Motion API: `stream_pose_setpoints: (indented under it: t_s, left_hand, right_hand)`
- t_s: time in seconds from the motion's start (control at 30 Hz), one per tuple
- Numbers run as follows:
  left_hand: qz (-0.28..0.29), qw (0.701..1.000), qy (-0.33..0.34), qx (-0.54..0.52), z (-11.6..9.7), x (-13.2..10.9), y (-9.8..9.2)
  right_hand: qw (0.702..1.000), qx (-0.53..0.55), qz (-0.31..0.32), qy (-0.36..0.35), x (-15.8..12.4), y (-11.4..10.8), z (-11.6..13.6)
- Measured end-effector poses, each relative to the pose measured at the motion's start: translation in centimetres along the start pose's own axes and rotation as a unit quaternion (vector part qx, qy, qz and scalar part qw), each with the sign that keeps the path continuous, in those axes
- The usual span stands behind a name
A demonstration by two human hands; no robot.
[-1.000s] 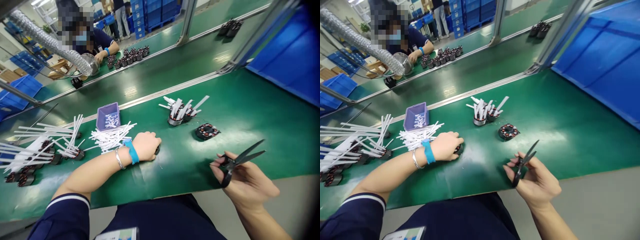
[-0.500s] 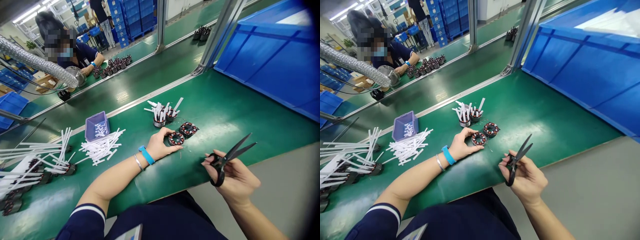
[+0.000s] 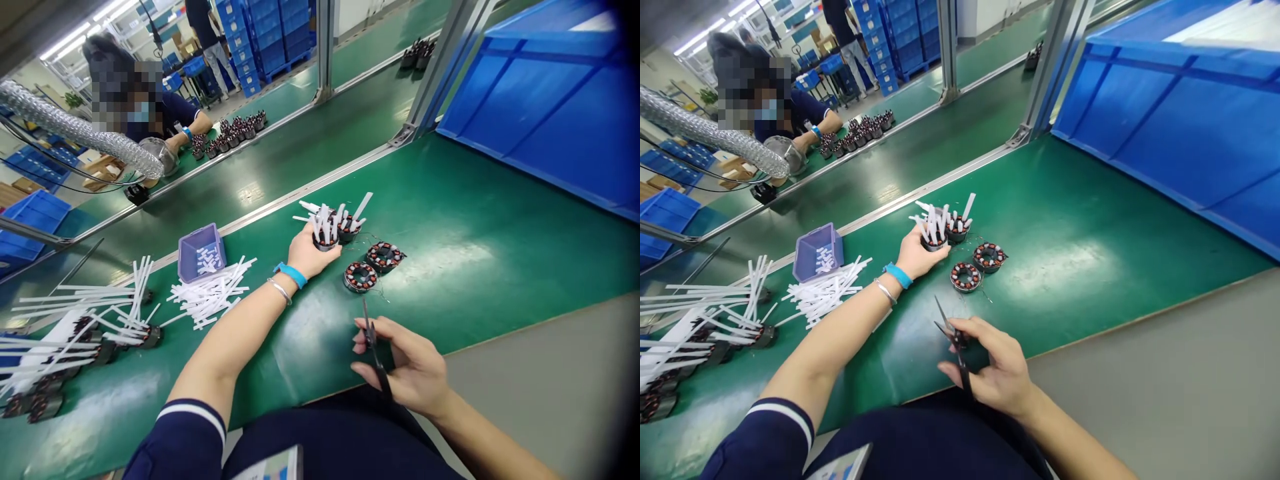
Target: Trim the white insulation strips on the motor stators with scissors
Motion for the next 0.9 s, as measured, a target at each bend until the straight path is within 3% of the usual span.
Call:
stream_pose_setpoints:
  t_s: [0.07,0.2,0.27,0.37,0.47,0.57,0.77,0.9]
  left_hand:
    - [-0.016,1.000,-0.002,-0.016,0.1,-1.9,-0.8]
    - [-0.022,0.999,-0.025,0.020,1.4,-7.9,-3.0]
    - [-0.015,0.999,-0.036,0.030,2.5,-10.3,-3.8]
    - [-0.004,1.000,0.002,0.029,3.1,-12.4,-4.4]
    - [-0.050,0.996,0.055,0.039,3.1,-13.5,-5.5]
    - [-0.088,0.992,0.086,0.040,3.1,-14.0,-6.5]
    - [-0.055,0.987,0.144,0.056,1.7,-13.2,-6.7]
    - [0.018,0.984,0.159,0.075,1.0,-12.0,-6.0]
  right_hand:
    - [1.000,-0.010,-0.002,0.011,-0.5,-0.3,-0.1]
    - [0.993,-0.110,0.037,0.035,-1.4,-1.0,0.2]
    - [0.980,-0.181,0.072,0.045,-1.2,-1.1,0.3]
    - [0.945,-0.296,0.121,0.066,-0.1,-1.4,0.2]
    - [0.890,-0.414,0.174,0.072,1.3,-1.2,0.2]
    - [0.861,-0.452,0.231,0.035,2.1,-0.4,0.7]
    - [0.835,-0.481,0.265,0.024,2.4,0.7,1.1]
    - [0.824,-0.512,0.243,0.005,2.9,1.9,2.2]
Point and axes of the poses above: each hand's wrist, its own x-axis towards the middle knuckle, its own y-axis out of the palm, z = x × y, the point moved 7 cm from there along x, towards the middle knuckle, and after that the axes turned 15 degrees about z, right-handed, at the moved point
